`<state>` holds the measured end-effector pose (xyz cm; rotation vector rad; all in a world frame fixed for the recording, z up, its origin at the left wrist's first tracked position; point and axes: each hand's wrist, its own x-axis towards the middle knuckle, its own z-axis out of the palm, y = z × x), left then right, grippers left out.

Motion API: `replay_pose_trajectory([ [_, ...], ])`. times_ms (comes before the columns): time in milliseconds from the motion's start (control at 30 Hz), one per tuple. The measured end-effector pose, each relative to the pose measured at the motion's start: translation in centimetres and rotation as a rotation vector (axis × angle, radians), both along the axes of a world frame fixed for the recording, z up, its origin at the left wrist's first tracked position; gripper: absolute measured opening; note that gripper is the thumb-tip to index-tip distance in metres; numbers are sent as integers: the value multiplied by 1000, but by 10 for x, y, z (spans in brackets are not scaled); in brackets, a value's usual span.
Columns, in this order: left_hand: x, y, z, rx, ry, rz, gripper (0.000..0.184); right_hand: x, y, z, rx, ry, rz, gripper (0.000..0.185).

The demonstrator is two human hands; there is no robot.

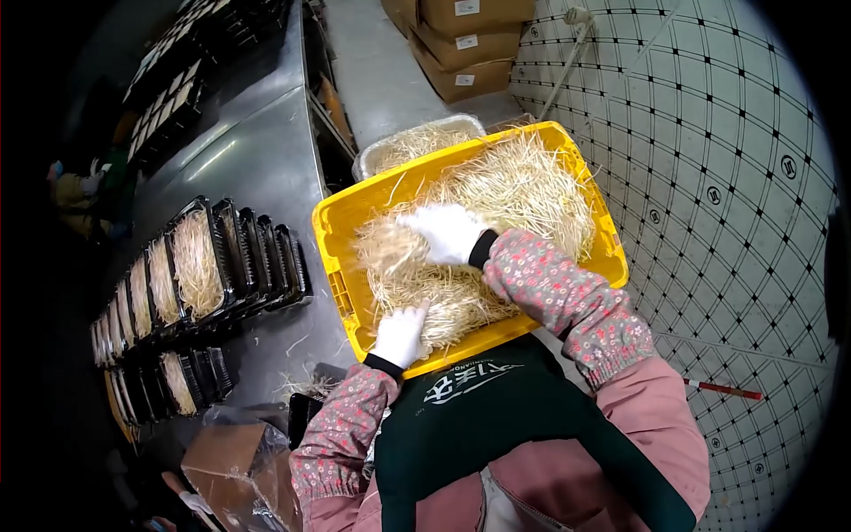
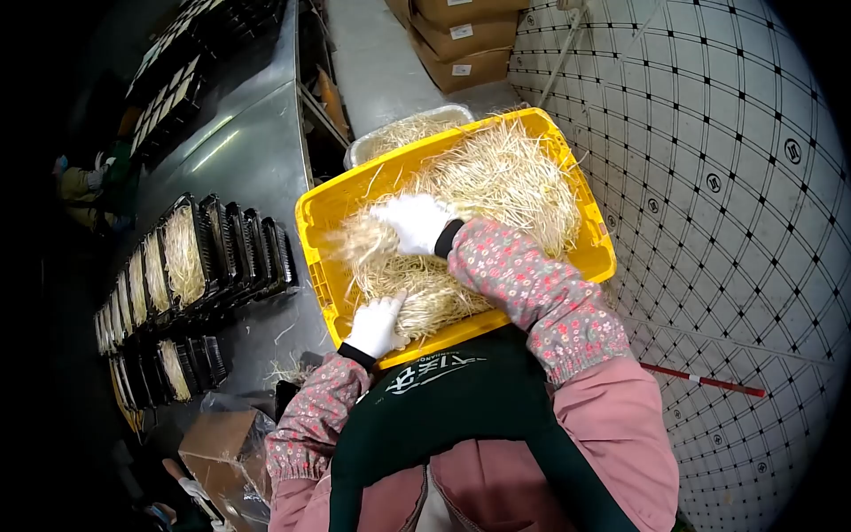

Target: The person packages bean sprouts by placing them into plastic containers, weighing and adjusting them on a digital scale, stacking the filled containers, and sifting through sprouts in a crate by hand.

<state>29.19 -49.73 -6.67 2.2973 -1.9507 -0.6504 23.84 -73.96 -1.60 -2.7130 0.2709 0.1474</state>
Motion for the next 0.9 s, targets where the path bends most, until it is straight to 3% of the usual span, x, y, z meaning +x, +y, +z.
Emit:
replay_pose_trajectory([
  [67, 7, -9, -7, 44, 91, 4, 80, -1, 24, -27, -106, 154, 105, 90],
  [133, 22, -18, -24, -71, 227, 160, 89, -9, 36, -98, -321, 263, 145, 116],
  [167, 30, -22, -36, -178, 267, 221, 97, -16, 38, -81, -305, 389, 138, 132],
  [233, 36, -39, -37, -167, 73, 247, 119, -27, 40, -75, -241, 378, 91, 146],
  [267, 37, -47, -46, 9, 50, 272, 136, -32, 39, -67, -318, 391, 101, 131],
  [300, 36, -55, -52, 124, -3, 254, 140, -36, 36, -86, -321, 395, 96, 131],
  [367, 37, -58, -82, 124, 189, 359, 139, -42, 30, -132, -396, 225, -80, 110],
  [400, 37, -62, -86, 122, 190, 354, 139, -47, 27, -126, -328, 134, -93, 85],
  [467, 34, -65, -88, 134, 244, 551, 111, -50, 19, -120, -183, 203, -119, 77],
  [500, 33, -66, -86, 139, 243, 551, 111, -50, 16, -119, -37, 266, -142, 70],
  [567, 34, -67, -77, 324, 260, 576, 73, -54, 6, -117, -28, 195, -103, 45],
  [600, 29, -62, -64, 214, 245, 576, 52, -57, -1, -112, -40, 145, -71, 40],
  [700, 17, -48, -19, 202, 180, 472, 52, -62, -32, -101, -139, 59, -9, 28],
  [800, 26, -2, -24, 58, 125, 441, 45, -69, -85, -59, -68, -69, -243, 19],
  [833, 25, 6, -29, 37, 134, 382, 43, -63, -97, -43, 30, -26, -316, 26],
  [900, 17, 7, -29, -56, 130, 278, 42, -46, -92, -16, -29, -289, -287, 32],
])
